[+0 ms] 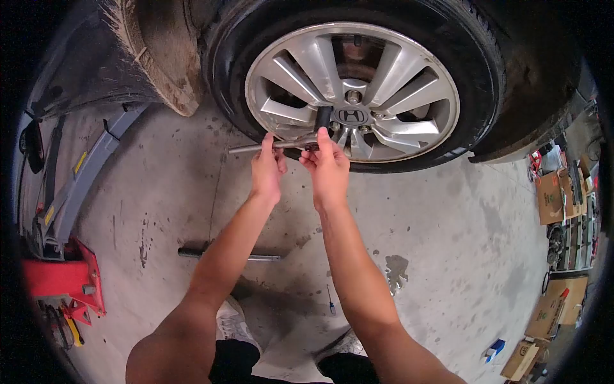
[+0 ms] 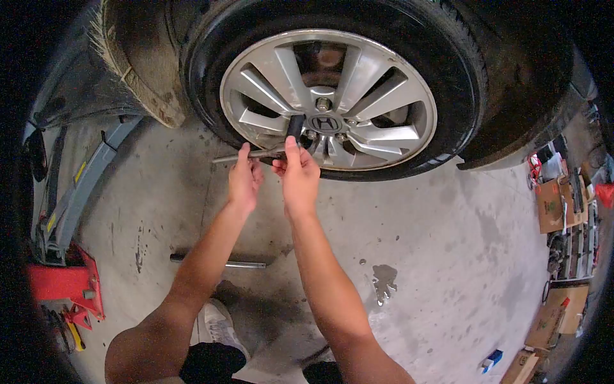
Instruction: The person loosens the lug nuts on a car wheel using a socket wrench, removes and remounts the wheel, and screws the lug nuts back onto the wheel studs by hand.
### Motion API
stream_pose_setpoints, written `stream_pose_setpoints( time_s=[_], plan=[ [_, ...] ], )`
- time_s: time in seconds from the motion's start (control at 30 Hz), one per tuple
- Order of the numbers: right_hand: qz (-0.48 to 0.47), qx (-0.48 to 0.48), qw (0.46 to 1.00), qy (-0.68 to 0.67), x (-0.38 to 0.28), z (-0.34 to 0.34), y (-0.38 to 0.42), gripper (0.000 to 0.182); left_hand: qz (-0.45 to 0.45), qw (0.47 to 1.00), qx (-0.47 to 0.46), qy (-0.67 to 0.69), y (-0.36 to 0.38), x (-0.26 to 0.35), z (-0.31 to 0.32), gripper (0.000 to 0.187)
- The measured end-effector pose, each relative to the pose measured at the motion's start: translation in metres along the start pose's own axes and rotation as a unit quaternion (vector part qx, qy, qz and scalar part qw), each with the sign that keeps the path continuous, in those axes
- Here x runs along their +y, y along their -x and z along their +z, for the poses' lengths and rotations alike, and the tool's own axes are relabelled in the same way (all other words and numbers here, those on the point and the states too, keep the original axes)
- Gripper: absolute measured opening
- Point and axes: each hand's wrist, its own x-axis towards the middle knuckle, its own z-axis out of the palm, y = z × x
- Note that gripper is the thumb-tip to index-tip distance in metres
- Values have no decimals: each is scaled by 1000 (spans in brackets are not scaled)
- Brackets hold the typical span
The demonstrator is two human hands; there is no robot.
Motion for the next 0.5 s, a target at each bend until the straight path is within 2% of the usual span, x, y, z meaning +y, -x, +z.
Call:
stream_pose_setpoints(
  time_s=[0.03, 0.07, 0.17, 0.2, 0.3, 0.37, 0.4, 0.43, 0.47, 0.5],
  plan=[
    [40, -6, 997, -67, -3, 0, 1, 36, 34, 997, 26, -67, 4, 2, -1, 47],
    [38, -5, 997, -65, -3, -2, -1, 36, 72, 995, 37, -63, 1, -2, 0, 47],
    [64, -25, 994, -84, 1, -10, -1, 35, 111, 992, 41, -31, 0, -6, 5, 46],
    [62, -36, 994, -83, -1, -9, -2, 34, 123, 990, 62, -13, 0, -8, 12, 52],
    [58, -30, 996, -54, -15, -5, -5, 34, 125, 990, 63, -27, -7, -14, 9, 50],
    [25, -1, 993, 118, -26, 1, -11, 41, 99, 993, 51, -42, -7, -12, 6, 45],
    [-14, -21, 988, 149, -23, 0, -21, 47, 44, 997, 46, -34, -2, -10, 5, 43],
    [-15, -17, 989, 145, -19, -2, -20, 47, -8, 999, 38, -25, 1, -7, 7, 41],
    [-22, -12, 983, 183, -18, -3, -18, 44, -5, 999, 33, -28, 8, -10, 7, 41],
    [-34, -10, 975, 220, -19, 0, -17, 42, -51, 997, 51, -11, 18, -17, 5, 40]
  ],
)
